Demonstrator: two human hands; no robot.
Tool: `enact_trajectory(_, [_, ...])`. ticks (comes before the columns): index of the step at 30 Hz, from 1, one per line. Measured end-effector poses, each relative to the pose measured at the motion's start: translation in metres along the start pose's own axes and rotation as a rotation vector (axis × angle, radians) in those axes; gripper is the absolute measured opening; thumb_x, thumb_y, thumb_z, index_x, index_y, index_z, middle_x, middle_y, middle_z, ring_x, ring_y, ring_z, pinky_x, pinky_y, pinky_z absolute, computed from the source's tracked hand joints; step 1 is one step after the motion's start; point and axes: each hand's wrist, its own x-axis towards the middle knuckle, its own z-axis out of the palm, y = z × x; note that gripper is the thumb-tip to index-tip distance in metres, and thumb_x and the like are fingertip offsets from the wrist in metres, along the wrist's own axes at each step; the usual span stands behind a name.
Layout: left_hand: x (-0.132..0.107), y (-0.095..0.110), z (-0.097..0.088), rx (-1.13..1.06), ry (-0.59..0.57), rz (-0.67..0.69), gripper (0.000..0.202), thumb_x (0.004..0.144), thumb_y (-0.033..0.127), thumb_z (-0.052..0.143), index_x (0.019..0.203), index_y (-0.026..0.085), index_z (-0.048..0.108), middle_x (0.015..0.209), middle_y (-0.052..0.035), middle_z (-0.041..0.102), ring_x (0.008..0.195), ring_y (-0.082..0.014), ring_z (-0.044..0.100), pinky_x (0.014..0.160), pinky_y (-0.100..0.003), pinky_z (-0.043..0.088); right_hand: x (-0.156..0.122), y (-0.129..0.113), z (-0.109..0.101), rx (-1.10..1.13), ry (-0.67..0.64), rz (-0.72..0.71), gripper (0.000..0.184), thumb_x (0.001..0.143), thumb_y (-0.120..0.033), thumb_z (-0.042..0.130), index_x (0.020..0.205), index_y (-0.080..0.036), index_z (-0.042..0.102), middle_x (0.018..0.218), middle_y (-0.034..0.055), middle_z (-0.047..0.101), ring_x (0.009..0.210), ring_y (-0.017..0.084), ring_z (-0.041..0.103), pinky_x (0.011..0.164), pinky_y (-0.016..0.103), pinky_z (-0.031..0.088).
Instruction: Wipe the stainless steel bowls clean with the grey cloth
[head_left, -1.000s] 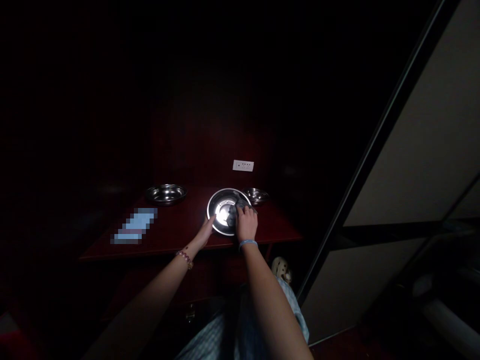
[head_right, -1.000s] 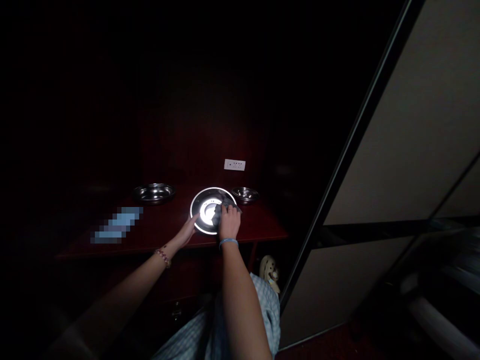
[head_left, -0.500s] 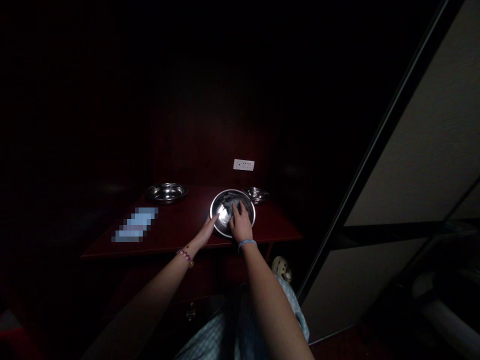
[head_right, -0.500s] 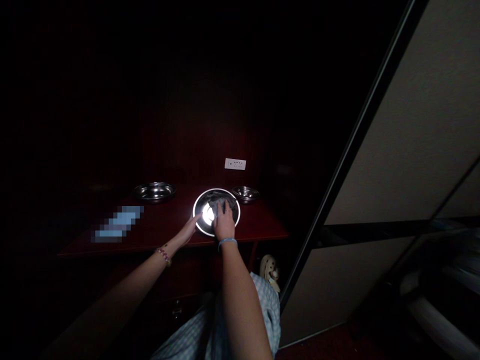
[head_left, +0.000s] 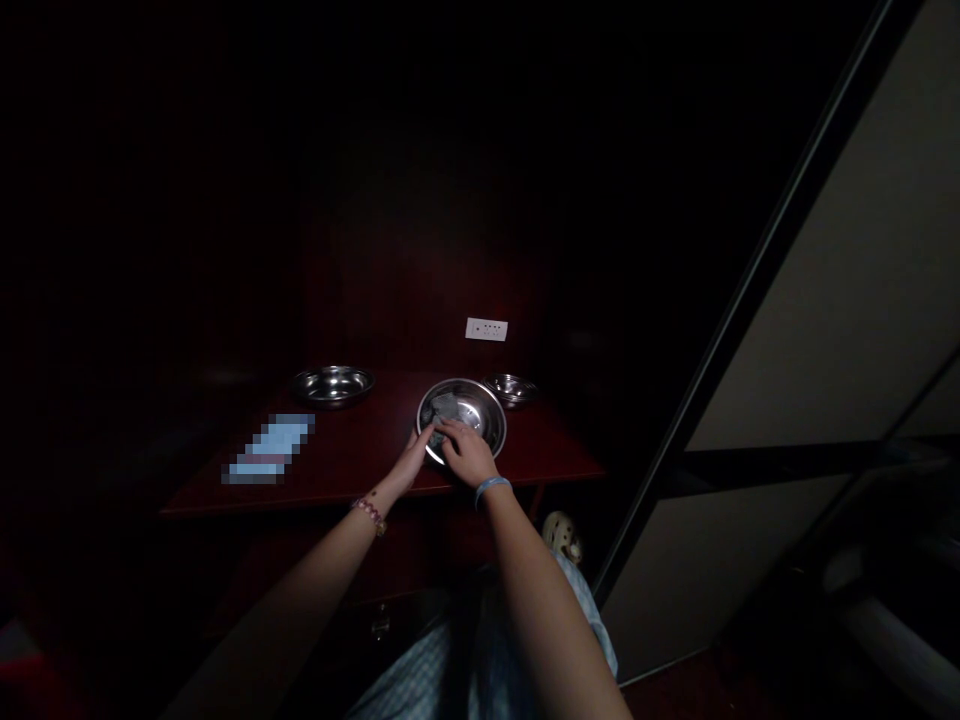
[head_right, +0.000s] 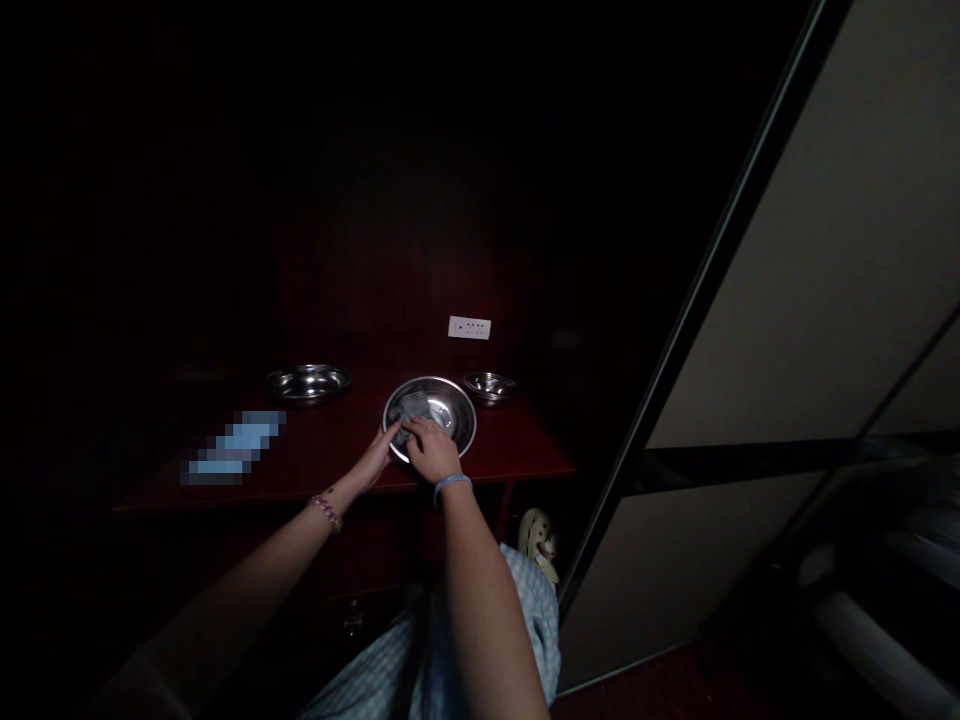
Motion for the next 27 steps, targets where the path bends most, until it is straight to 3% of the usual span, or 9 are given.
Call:
enact_trajectory(7, [-0.007,0.011,0.006,-0.063,0.048,-0.048,0.047,0.098,0.034,0.057,0.144,0.024,0.052,0.139,-0.0118,0.067,0.128,-0.0244,0.065,0.105,-0.04,0.054,0.0,-0.004,-0.006,-0.064,0.037,0.12,0.034,0.103,-0.03,0.049,0.134,-0.026,0.064,0.118,0.0058,0.075,0.107,0.021,0.07,0.095,0.031,0.051])
enact_trajectory(10, [-0.01,0.017,0.01,-0.102,0.073,-0.066,0.048,0.101,0.031,0.051,0.148,0.023,0.048,0.142,-0.0118,0.065,0.132,-0.0241,0.061,0.108,-0.039,0.052,0.001,-0.004,-0.007,-0.087,0.062,0.129,0.026,0.103,-0.034,0.052,0.121,-0.024,0.068,0.11,0.0062,0.075,0.103,0.022,0.069,0.089,0.029,0.051])
enact_trajectory(13, [-0.012,0.021,0.012,-0.118,0.075,-0.073,0.049,0.102,0.032,0.049,0.15,0.025,0.046,0.146,-0.0105,0.063,0.137,-0.0233,0.057,0.111,-0.039,0.05,0.002,-0.004,-0.007,-0.133,0.116,0.115,0.022,0.104,-0.032,0.051,0.108,-0.022,0.07,0.109,0.0074,0.074,0.107,0.022,0.066,0.089,0.029,0.05])
enact_trajectory(20, [-0.012,0.019,0.011,-0.128,0.065,-0.048,0.051,0.101,0.032,0.052,0.151,0.025,0.047,0.15,-0.0109,0.059,0.141,-0.0245,0.054,0.114,-0.04,0.047,0.002,-0.004,-0.006,-0.257,0.209,0.093,0.026,0.105,-0.026,0.04,0.106,-0.017,0.065,0.106,0.0119,0.07,0.107,0.024,0.06,0.095,0.033,0.047])
enact_trajectory(27, [-0.01,0.017,0.012,-0.135,0.077,-0.053,0.05,0.098,0.031,0.058,0.147,0.022,0.052,0.148,-0.0128,0.061,0.139,-0.0258,0.056,0.116,-0.041,0.045,0.003,0.0,-0.003,-0.322,0.26,0.093,0.017,0.099,-0.022,0.047,0.097,-0.017,0.063,0.096,0.0107,0.071,0.098,0.025,0.062,0.088,0.033,0.048])
